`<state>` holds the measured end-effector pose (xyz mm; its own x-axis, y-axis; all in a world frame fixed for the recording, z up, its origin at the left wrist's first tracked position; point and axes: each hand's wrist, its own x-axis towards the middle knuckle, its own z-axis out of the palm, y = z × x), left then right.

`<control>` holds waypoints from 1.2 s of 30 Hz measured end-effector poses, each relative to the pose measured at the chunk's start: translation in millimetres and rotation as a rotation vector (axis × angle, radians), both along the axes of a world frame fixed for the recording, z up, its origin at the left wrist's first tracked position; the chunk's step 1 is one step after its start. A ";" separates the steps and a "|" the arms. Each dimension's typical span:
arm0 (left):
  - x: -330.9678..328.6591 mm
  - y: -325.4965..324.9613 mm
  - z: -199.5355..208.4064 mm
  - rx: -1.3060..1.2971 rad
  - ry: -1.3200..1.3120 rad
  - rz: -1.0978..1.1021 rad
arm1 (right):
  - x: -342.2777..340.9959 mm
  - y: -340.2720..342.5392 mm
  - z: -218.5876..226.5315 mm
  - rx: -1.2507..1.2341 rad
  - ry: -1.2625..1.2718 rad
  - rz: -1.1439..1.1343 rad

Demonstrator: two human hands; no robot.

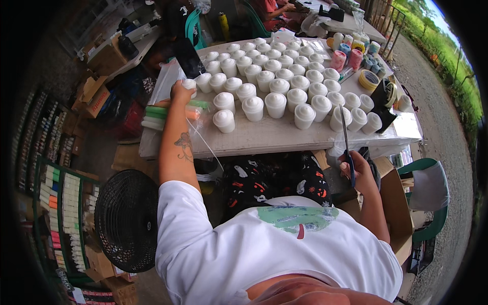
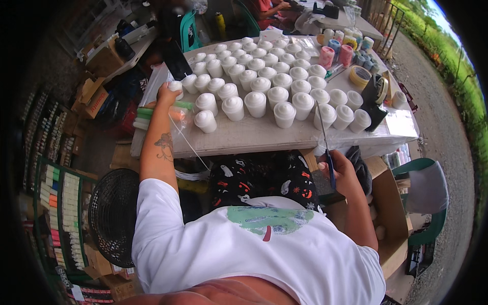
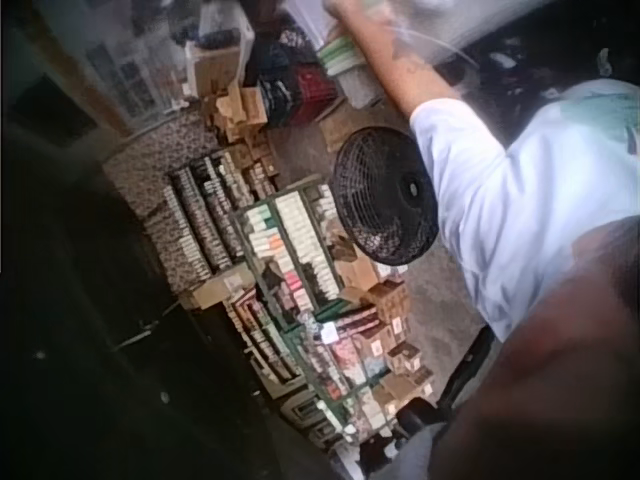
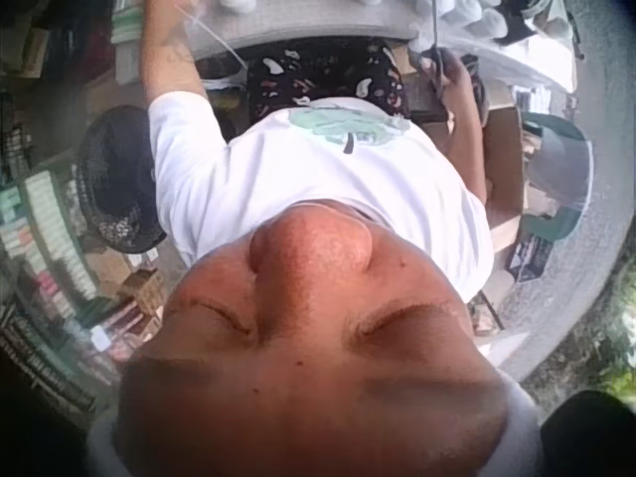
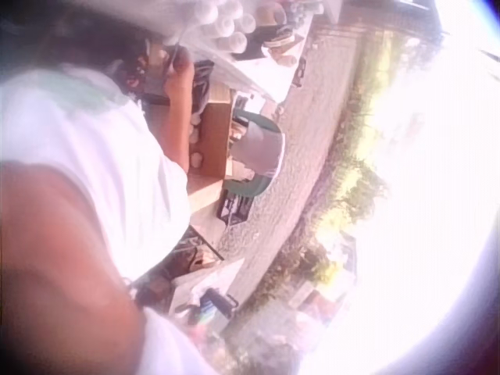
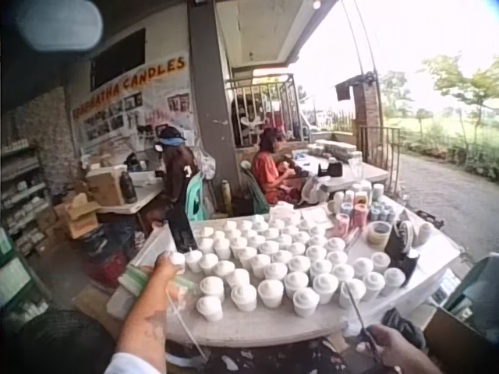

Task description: The person inserts a wick into the center of white cylindrical candles, trims the excess wick with scissors, and places the finished candles on a table. The process is repeated for multiple candles.

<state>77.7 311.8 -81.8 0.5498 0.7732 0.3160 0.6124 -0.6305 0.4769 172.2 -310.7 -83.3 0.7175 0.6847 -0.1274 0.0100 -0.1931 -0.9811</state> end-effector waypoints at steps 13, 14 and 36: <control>-177.2 -275.2 150.3 -0.453 -0.993 -2.029 | 144.7 -104.1 11.1 -0.789 -0.832 -0.935; -197.4 -289.2 157.7 -0.389 -0.901 -2.177 | 154.4 -106.5 6.6 -0.908 -0.879 -0.884; -248.7 -393.4 200.3 1.164 -0.983 -1.599 | 189.6 -98.4 -2.3 -0.861 -0.771 -0.780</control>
<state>-171.0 -81.6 118.5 -0.2291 -0.7127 0.6630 -0.6851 -0.3658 -0.6299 361.8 -409.2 -85.7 0.9546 -0.0101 0.2977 0.0990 -0.9319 -0.3490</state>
